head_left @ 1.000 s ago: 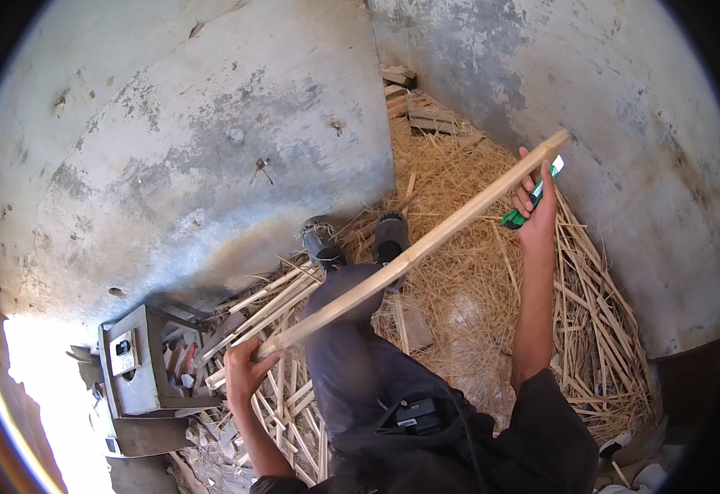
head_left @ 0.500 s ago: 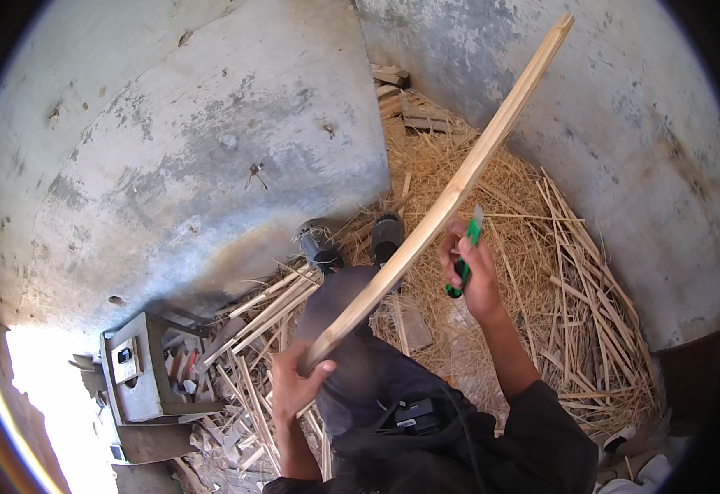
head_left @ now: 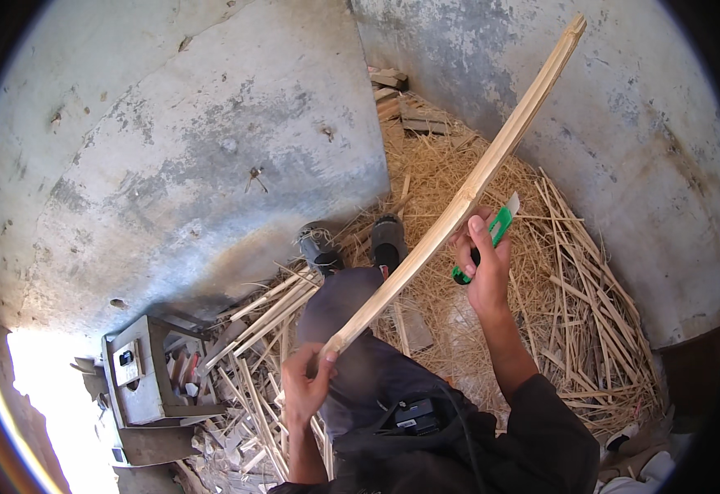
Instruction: The person holds a bamboo strip and uses a small green-handled utility knife to shave thin layers off the edge, repeating the shaving motion along the length of the strip.
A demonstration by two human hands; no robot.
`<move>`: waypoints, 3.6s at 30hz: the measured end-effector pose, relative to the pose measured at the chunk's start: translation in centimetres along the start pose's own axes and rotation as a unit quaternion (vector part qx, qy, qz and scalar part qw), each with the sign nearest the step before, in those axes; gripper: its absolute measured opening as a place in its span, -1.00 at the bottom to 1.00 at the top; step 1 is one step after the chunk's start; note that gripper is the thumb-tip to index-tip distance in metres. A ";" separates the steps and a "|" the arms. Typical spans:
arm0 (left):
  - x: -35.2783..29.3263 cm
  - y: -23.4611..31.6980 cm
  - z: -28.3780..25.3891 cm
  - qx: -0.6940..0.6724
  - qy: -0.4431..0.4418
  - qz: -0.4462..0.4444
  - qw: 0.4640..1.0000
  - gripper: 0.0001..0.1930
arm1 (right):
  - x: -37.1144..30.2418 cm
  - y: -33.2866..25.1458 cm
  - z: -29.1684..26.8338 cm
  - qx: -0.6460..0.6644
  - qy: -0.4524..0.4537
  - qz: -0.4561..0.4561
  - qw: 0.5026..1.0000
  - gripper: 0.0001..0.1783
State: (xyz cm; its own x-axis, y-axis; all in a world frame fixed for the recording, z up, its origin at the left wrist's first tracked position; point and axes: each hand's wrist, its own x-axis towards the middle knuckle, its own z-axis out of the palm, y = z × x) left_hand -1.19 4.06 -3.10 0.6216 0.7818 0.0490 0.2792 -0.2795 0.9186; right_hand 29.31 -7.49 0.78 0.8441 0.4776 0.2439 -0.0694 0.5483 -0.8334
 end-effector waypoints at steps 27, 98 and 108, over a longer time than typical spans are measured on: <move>-0.3 -1.0 -0.1 0.026 0.013 0.002 1.000 -0.79 | 1.3 0.0 -0.2 -0.048 -0.004 0.008 0.999 -0.80; -0.3 0.3 0.8 -0.022 0.050 -0.022 0.998 -0.72 | -3.5 3.0 1.7 -0.119 -0.203 0.082 0.968 -0.89; -0.1 0.5 0.8 -0.051 0.088 -0.042 0.994 -0.71 | -3.7 2.4 0.5 -0.113 -0.317 0.132 0.932 -0.89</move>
State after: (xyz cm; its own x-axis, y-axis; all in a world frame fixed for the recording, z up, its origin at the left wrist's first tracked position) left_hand -0.53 3.36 -2.98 0.4588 0.8881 0.0295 0.2435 -0.1576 0.9570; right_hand 25.70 -7.60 -1.90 0.3249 0.9243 0.2003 -0.0562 0.2303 -0.9715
